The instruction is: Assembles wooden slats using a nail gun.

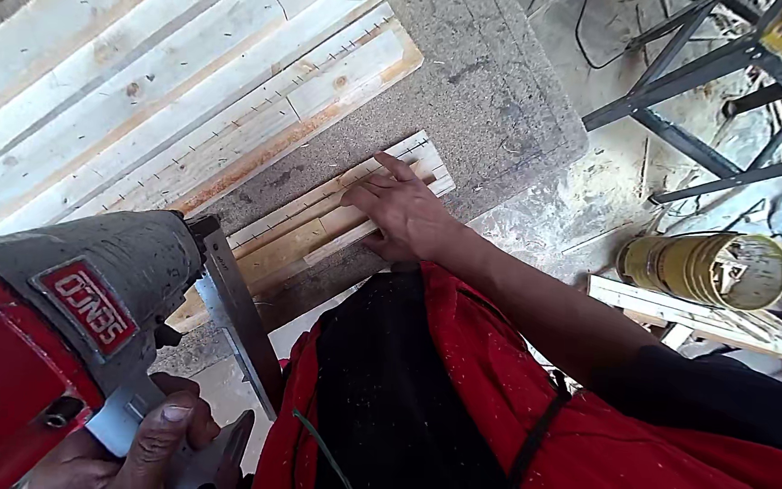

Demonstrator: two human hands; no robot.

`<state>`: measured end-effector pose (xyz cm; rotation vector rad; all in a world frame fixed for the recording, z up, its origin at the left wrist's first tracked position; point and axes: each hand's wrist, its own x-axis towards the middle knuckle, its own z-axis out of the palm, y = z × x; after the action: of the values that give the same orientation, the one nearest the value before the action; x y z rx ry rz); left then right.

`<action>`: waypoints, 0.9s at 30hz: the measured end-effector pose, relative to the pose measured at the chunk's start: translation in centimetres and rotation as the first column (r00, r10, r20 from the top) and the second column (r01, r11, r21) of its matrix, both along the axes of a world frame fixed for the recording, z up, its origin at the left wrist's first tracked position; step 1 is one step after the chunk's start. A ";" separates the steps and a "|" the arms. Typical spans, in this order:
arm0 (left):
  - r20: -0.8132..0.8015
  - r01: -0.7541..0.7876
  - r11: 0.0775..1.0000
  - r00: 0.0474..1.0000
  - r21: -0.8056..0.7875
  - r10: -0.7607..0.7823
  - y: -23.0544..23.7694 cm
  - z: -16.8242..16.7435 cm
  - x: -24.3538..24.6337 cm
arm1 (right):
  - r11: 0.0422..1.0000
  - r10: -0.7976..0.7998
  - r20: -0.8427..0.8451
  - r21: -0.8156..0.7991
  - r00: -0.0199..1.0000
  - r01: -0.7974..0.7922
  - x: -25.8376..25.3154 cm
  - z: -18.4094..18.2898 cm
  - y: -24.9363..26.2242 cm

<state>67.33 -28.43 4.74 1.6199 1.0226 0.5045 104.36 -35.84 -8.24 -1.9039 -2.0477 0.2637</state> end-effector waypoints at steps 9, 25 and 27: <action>0.072 0.276 0.894 0.961 -0.353 -0.268 1.0 -0.2 2.8 | 1.000 -0.002 -0.080 -0.011 0.997 0.002 0.2 0.1 0.2; -0.075 0.356 0.834 0.903 -0.423 -0.423 3.3 3.0 8.6 | 1.000 -0.010 -0.186 0.022 0.982 0.015 0.3 0.0 0.1; -0.074 0.357 0.813 0.897 -0.460 -0.436 3.2 3.0 10.0 | 1.000 -0.006 -0.186 0.028 0.983 0.012 0.4 0.0 0.1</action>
<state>77.30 -25.18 7.73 1.4260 0.8134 -0.1561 104.72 -35.75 -8.24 -1.7983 -1.9100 0.3921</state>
